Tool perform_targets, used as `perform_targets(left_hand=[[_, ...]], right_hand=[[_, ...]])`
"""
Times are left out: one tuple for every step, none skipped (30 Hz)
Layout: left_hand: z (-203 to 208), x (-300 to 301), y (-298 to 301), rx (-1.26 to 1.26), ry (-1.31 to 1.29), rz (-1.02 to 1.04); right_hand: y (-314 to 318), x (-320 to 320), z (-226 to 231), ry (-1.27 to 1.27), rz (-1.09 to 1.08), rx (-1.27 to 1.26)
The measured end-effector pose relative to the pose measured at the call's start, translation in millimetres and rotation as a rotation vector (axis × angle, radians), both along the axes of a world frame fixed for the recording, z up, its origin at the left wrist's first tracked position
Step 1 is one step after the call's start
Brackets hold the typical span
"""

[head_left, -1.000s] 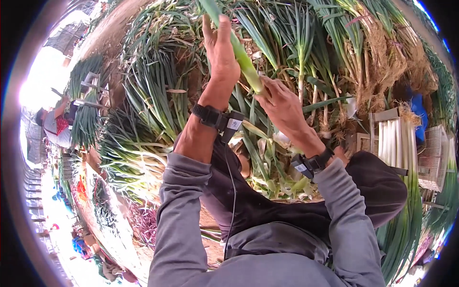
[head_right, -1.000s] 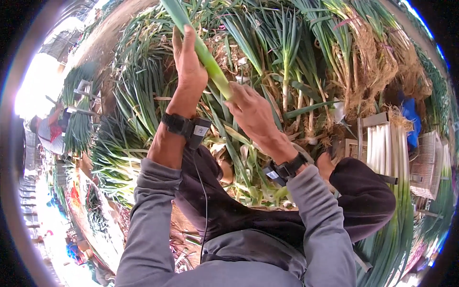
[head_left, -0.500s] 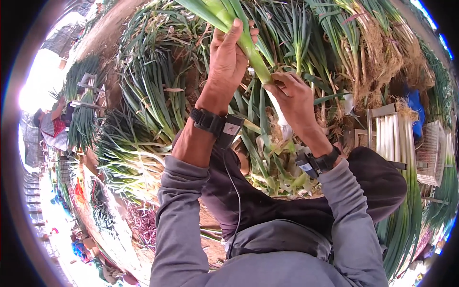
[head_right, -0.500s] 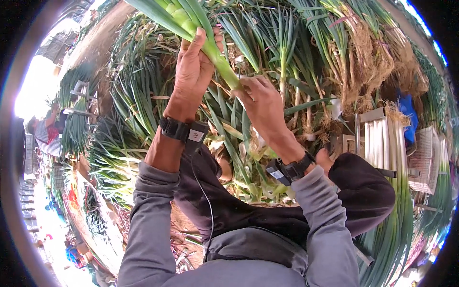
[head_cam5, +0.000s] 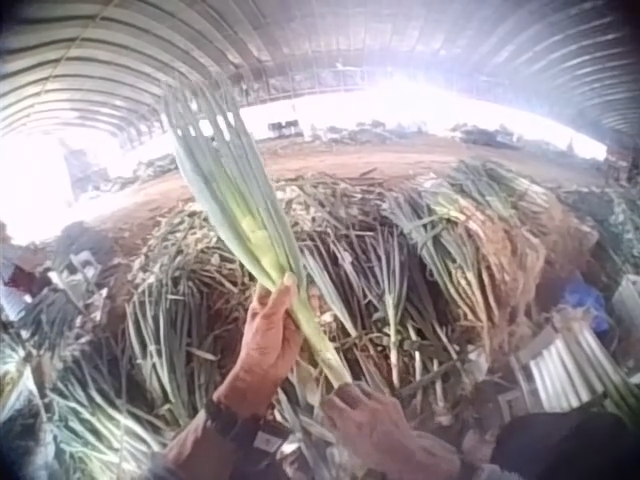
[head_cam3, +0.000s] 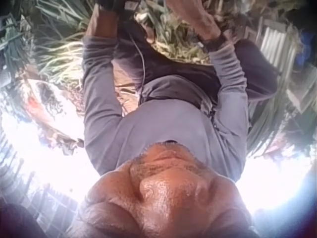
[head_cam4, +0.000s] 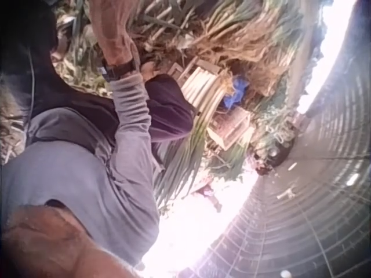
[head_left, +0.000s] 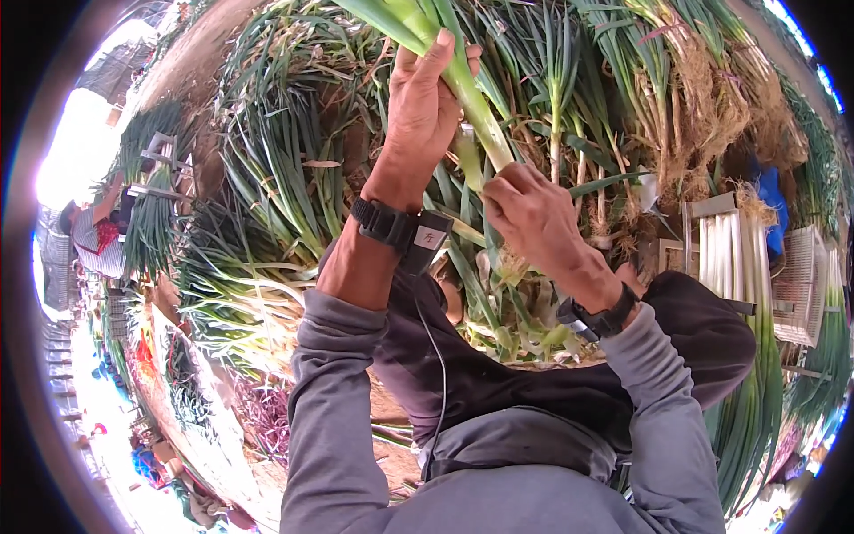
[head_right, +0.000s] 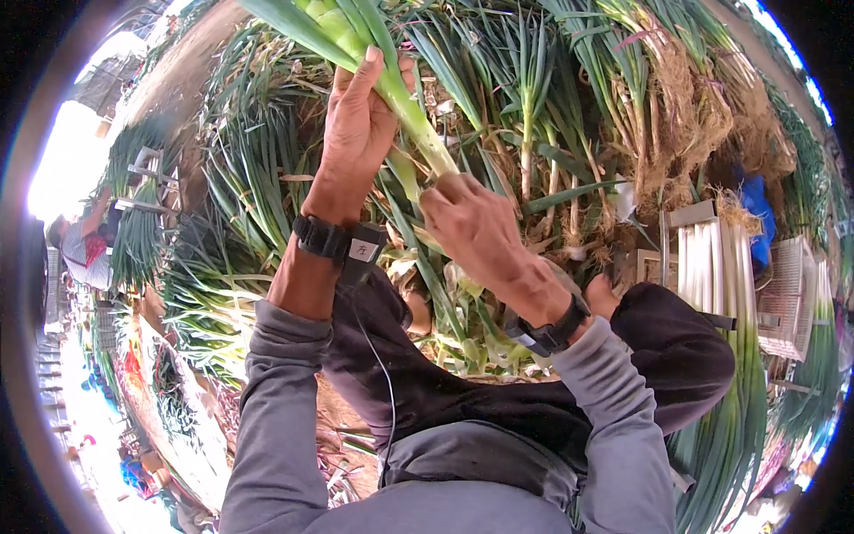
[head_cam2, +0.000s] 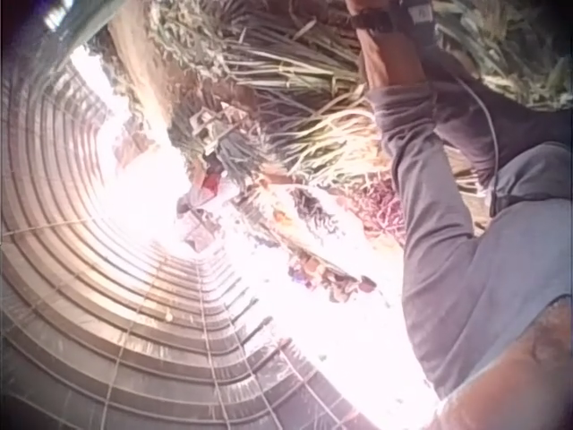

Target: Cleaning and sorting large green onions or leeks by hand.

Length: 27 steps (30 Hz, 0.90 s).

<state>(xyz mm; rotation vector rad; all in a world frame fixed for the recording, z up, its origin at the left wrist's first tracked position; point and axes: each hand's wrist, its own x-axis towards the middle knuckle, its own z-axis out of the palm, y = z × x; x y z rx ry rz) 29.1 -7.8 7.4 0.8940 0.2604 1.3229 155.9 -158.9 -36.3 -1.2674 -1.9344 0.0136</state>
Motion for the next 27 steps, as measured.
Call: perform_targets(left_hand=[[0.3,-0.6,0.6,0.013,-0.015,-0.002],[0.6,-0.8,0.6,0.006,-0.029,0.033],[1.7,-3.2,2.1,0.008,-0.028,0.04],[3.2,-6.2,4.7,0.063,-0.048,0.043],[5.2,-6.1,2.7,0.111,-0.07,0.037],[8.5,-8.1,-1.2,0.06,-0.021,0.103],[10.7,-9.9,2.7,0.052,-0.021,0.104],[13.8,-16.3,10.7,0.082,-0.005,0.175],[14.9,-25.7,18.8,0.112,0.015,0.25],[14.1,-36.1,23.6,0.123,0.01,0.286],[14.0,-32.9,25.4,0.119,0.005,0.279],[15.4,-27.9,25.8,0.06,0.041,0.29],[14.7,-24.4,27.5,0.001,0.077,0.302],[13.2,-28.3,31.1,0.003,0.085,0.313],[7.7,-30.5,31.8,-0.016,0.096,0.337],[2.3,-32.0,32.5,-0.034,0.107,0.358],[-3.2,-31.5,32.0,-0.055,0.112,0.373],[0.2,-32.5,34.5,-0.07,0.113,0.416],[0.2,-33.6,33.0,-0.044,0.127,0.475],[3.4,-39.9,38.1,-0.053,0.111,0.466],[4.0,-45.1,41.7,-0.07,0.096,0.454],[2.5,-49.2,43.5,-0.045,0.077,0.429],[0.0,-56.0,50.3,-0.037,0.053,0.48],[-0.4,-57.3,56.2,-0.057,0.065,0.514],[-1.6,-58.1,61.2,-0.075,0.079,0.55],[-5.0,-56.8,64.1,-0.073,0.079,0.545],[-9.1,-56.0,65.9,-0.125,0.037,0.548]], right_hand=[[-3.4,-2.5,-2.0,0.044,-0.033,0.006],[-0.7,-3.3,-0.8,0.2,-0.013,0.008],[-3.5,1.7,2.6,0.201,-0.006,0.008],[-9.8,9.3,7.7,0.33,0.036,-0.142],[-18.2,15.2,12.3,0.457,0.067,-0.299],[-24.5,18.9,8.7,0.531,0.08,-0.375],[-30.5,25.1,-0.5,0.531,0.078,-0.383],[-38.4,31.6,-11.5,0.597,0.108,-0.481],[-45.2,36.5,-20.2,0.663,0.143,-0.581],[-59.3,41.5,-25.5,0.661,0.076,-0.743],[-73.3,58.1,-51.5,0.66,0.066,-0.744],[-87.3,76.4,-94.1,0.529,0.033,-0.802],[-93.5,86.0,-118.0,0.396,0.003,-0.859],[-85.0,85.1,-117.9,0.399,0.017,-0.86],[-79.7,83.4,-111.2,0.305,-0.046,-0.88],[-76.9,81.9,-104.1,0.209,-0.109,-0.897],[-78.1,77.2,-91.7,0.212,-0.115,-0.909],[-73.0,72.9,-75.8,0.383,-0.112,-0.893],[-67.6,70.2,-66.7,0.554,-0.109,-0.87],[-62.4,70.1,-63.7,0.348,-0.15,-0.646],[-58.9,69.1,-58.1,0.347,-0.158,-0.653],[-55.3,67.3,-51.8,0.274,-0.158,-0.544],[-52.0,59.0,-44.8,0.206,-0.149,-0.431],[-49.0,48.9,-39.1,0.229,-0.095,-0.413],[-45.3,46.1,-44.6,0.231,-0.099,-0.411],[-39.9,43.1,-51.6,0.284,-0.041,-0.463],[-36.8,42.4,-56.5,0.337,0.019,-0.514]])
